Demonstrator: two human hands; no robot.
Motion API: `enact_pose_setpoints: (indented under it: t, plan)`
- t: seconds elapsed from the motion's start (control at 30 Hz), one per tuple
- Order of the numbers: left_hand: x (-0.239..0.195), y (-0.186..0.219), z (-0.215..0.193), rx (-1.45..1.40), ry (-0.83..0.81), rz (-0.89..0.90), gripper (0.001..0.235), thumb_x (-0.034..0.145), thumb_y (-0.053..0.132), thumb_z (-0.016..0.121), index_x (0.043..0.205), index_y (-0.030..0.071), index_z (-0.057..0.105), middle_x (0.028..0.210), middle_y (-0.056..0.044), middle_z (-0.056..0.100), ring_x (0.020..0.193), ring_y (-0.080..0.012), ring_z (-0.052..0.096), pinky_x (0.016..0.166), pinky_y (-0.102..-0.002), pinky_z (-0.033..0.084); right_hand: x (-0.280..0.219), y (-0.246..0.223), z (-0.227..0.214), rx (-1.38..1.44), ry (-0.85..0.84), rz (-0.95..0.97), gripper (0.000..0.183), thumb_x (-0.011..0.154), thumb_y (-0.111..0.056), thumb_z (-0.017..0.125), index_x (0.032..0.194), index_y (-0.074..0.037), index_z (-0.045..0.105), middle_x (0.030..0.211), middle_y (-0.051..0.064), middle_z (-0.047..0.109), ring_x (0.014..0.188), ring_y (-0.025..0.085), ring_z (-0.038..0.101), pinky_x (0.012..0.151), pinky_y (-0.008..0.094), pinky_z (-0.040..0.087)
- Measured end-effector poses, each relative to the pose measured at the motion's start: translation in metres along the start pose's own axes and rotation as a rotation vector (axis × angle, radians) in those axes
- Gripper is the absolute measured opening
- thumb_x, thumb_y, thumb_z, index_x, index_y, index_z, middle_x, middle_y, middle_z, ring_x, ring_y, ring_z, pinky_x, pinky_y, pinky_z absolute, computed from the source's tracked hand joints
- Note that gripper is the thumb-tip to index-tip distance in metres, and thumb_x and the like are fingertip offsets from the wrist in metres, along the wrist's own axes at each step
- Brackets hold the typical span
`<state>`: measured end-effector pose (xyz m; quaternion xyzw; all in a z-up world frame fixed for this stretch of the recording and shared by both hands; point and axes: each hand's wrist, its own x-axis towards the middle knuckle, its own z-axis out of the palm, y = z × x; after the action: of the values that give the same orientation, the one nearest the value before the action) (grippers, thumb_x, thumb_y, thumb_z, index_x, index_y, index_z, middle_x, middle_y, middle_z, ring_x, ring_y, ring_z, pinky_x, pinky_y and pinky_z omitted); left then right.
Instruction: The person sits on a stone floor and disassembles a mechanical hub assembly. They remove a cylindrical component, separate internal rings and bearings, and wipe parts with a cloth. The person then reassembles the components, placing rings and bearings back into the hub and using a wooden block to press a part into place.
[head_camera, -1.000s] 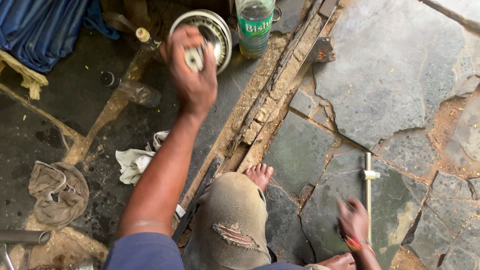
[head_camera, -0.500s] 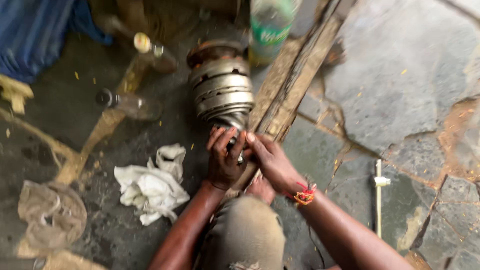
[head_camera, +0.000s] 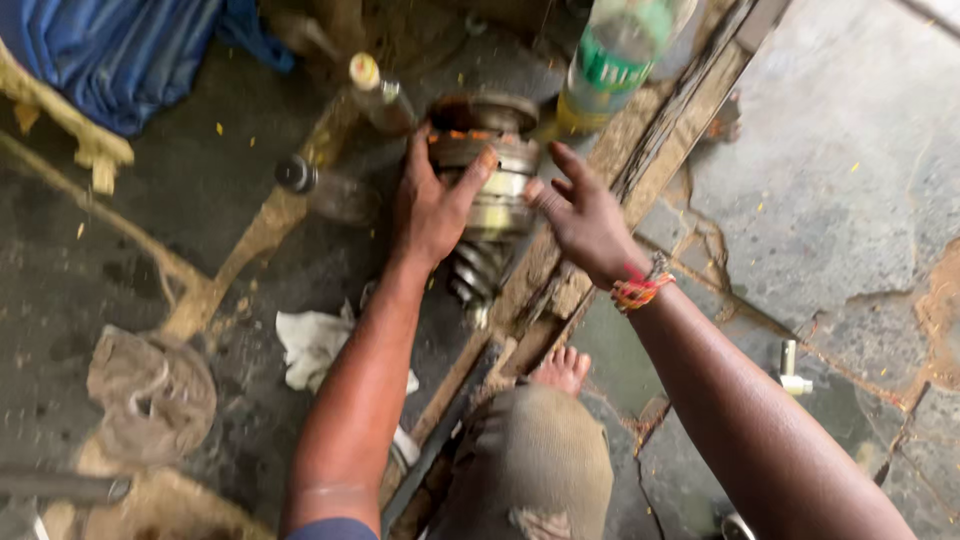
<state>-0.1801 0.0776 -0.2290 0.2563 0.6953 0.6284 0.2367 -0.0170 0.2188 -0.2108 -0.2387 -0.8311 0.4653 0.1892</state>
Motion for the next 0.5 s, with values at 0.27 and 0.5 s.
enact_pose_setpoints:
  t: [0.27,0.5]
  plan:
    - [0.022,0.009,-0.024,0.17,-0.301,0.27,0.087,0.092,0.048,0.079,0.153,-0.004,0.044,0.152,-0.026,0.055,0.143,-0.0312,0.053,0.118,-0.04,0.042,-0.012,-0.035,-0.012,-0.207,-0.081,0.162,0.047,0.104,-0.042,0.06,0.13,-0.003,0.059,0.114,0.017,0.077,0.107,0.026,0.075,0.089,0.04,0.057]
    - [-0.051,-0.003,-0.026,0.229,-0.037,0.11,0.063,0.102,0.035,0.068,0.149,-0.002,0.048,0.151,-0.022,0.055,0.142,-0.0316,0.053,0.11,-0.039,0.047,-0.008,-0.024,-0.029,-0.44,0.318,-0.135,0.034,0.107,-0.03,0.071,0.124,-0.002,0.062,0.11,0.02,0.069,0.098,0.03,0.07,0.082,0.039,0.056]
